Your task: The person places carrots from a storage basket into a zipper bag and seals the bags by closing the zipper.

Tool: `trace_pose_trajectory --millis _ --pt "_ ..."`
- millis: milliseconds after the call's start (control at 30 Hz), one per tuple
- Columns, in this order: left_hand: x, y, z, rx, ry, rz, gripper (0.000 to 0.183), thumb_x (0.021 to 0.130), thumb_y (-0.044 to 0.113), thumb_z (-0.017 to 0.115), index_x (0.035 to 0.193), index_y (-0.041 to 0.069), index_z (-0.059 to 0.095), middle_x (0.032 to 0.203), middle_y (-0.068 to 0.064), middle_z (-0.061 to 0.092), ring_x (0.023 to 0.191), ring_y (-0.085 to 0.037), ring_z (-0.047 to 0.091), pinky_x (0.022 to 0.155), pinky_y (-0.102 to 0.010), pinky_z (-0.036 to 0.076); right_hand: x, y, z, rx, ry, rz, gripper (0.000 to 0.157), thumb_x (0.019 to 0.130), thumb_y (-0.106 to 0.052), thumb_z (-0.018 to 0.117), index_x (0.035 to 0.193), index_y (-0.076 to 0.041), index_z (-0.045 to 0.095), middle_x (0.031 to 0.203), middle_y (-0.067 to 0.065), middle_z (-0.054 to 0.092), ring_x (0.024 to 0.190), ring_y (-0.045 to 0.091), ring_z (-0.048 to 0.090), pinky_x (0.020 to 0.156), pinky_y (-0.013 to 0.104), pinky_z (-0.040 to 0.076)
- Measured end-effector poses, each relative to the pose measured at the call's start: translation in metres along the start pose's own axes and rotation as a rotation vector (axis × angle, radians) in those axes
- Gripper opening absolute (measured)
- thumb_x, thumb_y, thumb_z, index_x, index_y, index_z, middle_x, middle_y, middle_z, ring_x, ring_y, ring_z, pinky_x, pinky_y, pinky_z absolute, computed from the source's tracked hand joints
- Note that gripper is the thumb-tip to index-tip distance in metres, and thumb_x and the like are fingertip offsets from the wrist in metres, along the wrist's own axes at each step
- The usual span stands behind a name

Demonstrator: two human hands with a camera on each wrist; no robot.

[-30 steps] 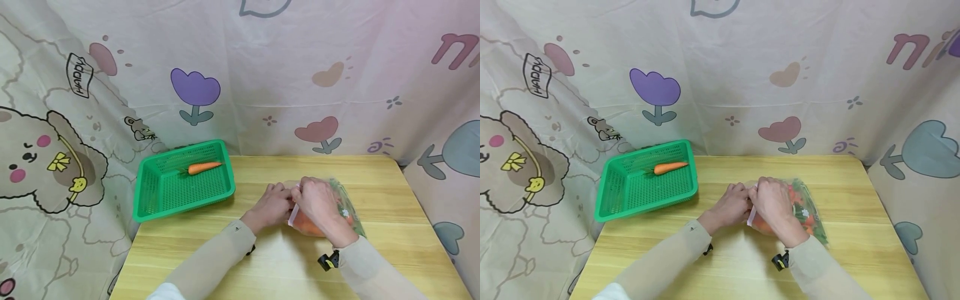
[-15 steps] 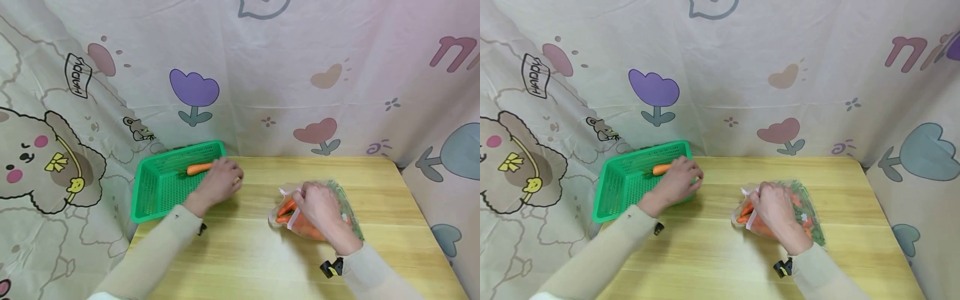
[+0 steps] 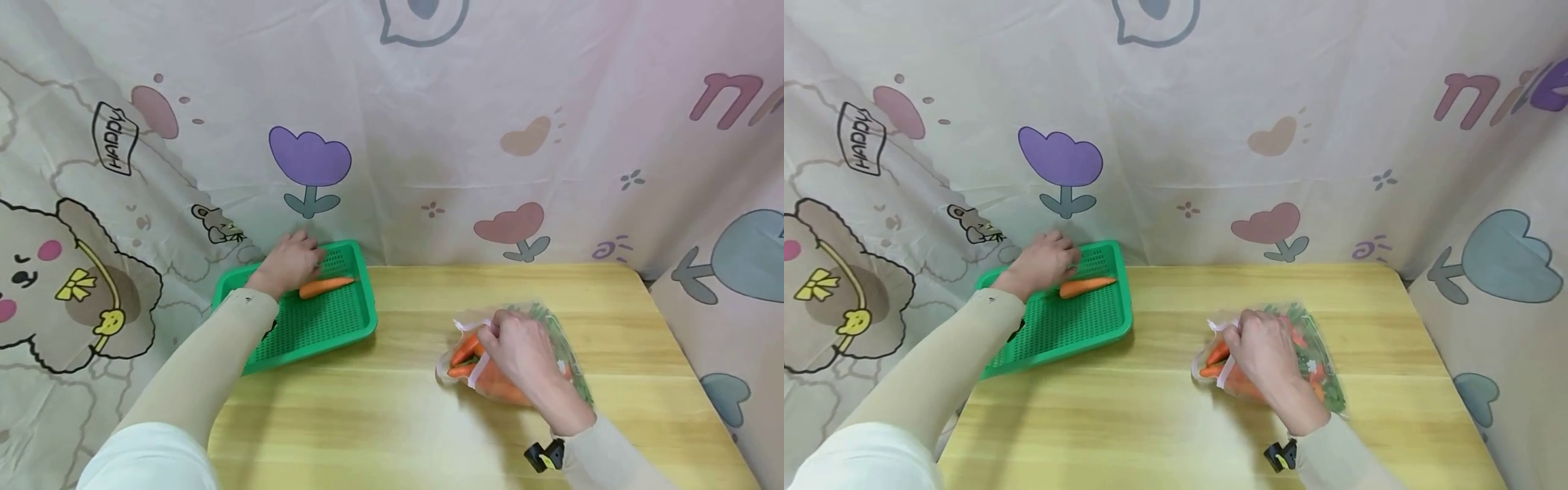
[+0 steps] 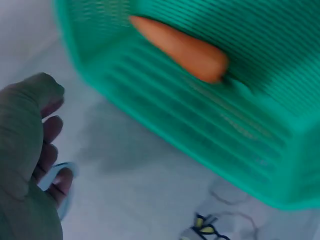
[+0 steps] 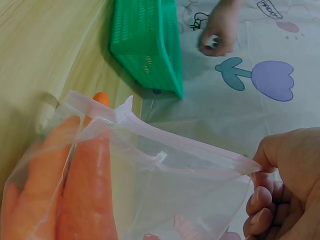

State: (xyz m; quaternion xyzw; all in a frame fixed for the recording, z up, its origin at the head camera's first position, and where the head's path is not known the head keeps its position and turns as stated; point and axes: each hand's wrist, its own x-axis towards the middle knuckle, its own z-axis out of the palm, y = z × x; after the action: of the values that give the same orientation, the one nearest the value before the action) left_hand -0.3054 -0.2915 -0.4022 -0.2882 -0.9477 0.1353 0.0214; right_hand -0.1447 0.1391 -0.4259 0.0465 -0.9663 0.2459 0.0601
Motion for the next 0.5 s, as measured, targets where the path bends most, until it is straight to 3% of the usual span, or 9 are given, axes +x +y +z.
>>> trace_pose_trajectory --millis 167,333,500 --pt "0.000 -0.016 0.037 0.117 -0.107 0.029 0.037 0.093 0.035 0.082 0.121 0.011 0.073 0.119 -0.012 0.068 0.113 -0.035 0.053 0.093 -0.053 0.048 -0.003 0.000 0.002 0.002 0.026 -0.029 0.026 0.090 -0.014 0.065 0.067 -0.014 0.054 0.065 0.000 0.051 0.061 0.021 0.049 0.057 0.036 0.041" --pt "0.004 -0.020 0.070 0.139 -0.123 0.041 0.032 0.096 0.032 0.079 0.121 0.013 0.073 0.116 -0.010 0.067 0.105 -0.031 0.051 0.083 -0.046 0.042 -0.004 0.000 0.003 0.015 0.018 -0.028 0.030 0.091 -0.014 0.063 0.065 -0.015 0.048 0.062 -0.001 0.044 0.058 0.018 0.044 0.056 0.033 0.035" --pt "0.010 -0.021 0.084 0.154 -0.154 0.030 0.028 0.099 0.030 0.076 0.122 0.015 0.071 0.117 -0.008 0.066 0.106 -0.031 0.049 0.085 -0.047 0.040 -0.001 0.000 0.003 0.018 0.016 -0.025 0.030 0.091 -0.014 0.061 0.064 -0.016 0.047 0.059 -0.002 0.042 0.057 0.017 0.041 0.055 0.031 0.033"
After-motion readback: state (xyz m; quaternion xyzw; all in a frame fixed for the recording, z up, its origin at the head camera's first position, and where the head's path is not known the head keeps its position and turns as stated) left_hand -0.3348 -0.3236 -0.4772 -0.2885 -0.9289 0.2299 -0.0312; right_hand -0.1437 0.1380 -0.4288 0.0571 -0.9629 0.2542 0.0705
